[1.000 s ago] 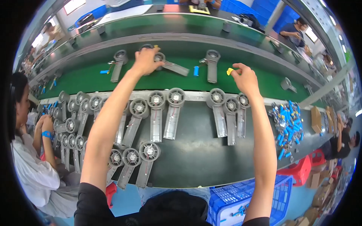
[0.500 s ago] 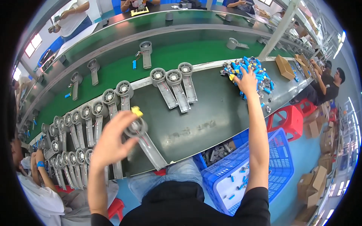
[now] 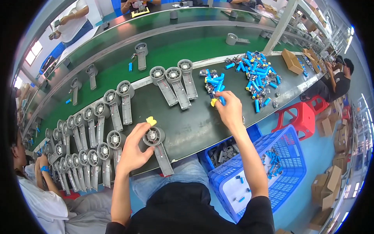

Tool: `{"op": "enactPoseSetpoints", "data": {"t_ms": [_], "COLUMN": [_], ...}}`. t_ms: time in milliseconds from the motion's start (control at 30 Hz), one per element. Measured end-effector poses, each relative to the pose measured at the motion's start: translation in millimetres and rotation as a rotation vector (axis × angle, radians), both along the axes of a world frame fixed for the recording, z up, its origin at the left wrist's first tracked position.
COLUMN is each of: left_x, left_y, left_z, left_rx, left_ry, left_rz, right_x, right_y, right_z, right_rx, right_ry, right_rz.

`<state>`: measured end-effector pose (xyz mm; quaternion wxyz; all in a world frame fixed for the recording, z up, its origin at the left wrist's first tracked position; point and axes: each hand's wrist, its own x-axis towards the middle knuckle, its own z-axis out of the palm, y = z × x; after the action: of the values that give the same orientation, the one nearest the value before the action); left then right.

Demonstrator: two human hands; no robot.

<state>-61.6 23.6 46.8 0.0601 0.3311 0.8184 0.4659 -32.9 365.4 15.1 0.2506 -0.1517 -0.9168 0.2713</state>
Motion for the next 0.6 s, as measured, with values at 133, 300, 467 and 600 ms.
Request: {"op": "enactPoseSetpoints", "data": {"t_ms": [133,300,467,600], "left_x": [-1,4,10,13], "left_y": [5,9,6,6], "left_z": [-14,-8,2,12], "left_rx": [0.007,-0.054,-0.143,-0.034], "left_ry": [-0.003,-0.011,0.000,0.176], "left_rz": [0.011,0.038,0.044,0.087], "right_x": [0,4,16,33], "right_y": [18,42,30,-16], "right_z": [15,37,41,56], "right_rx": [-0.598,-0.497,-0.273,-0.712], "right_ry": [-0.007,-0.059,-0.060,0.087], "right_rz": [0.079,0.193,0.063,0.205]}}
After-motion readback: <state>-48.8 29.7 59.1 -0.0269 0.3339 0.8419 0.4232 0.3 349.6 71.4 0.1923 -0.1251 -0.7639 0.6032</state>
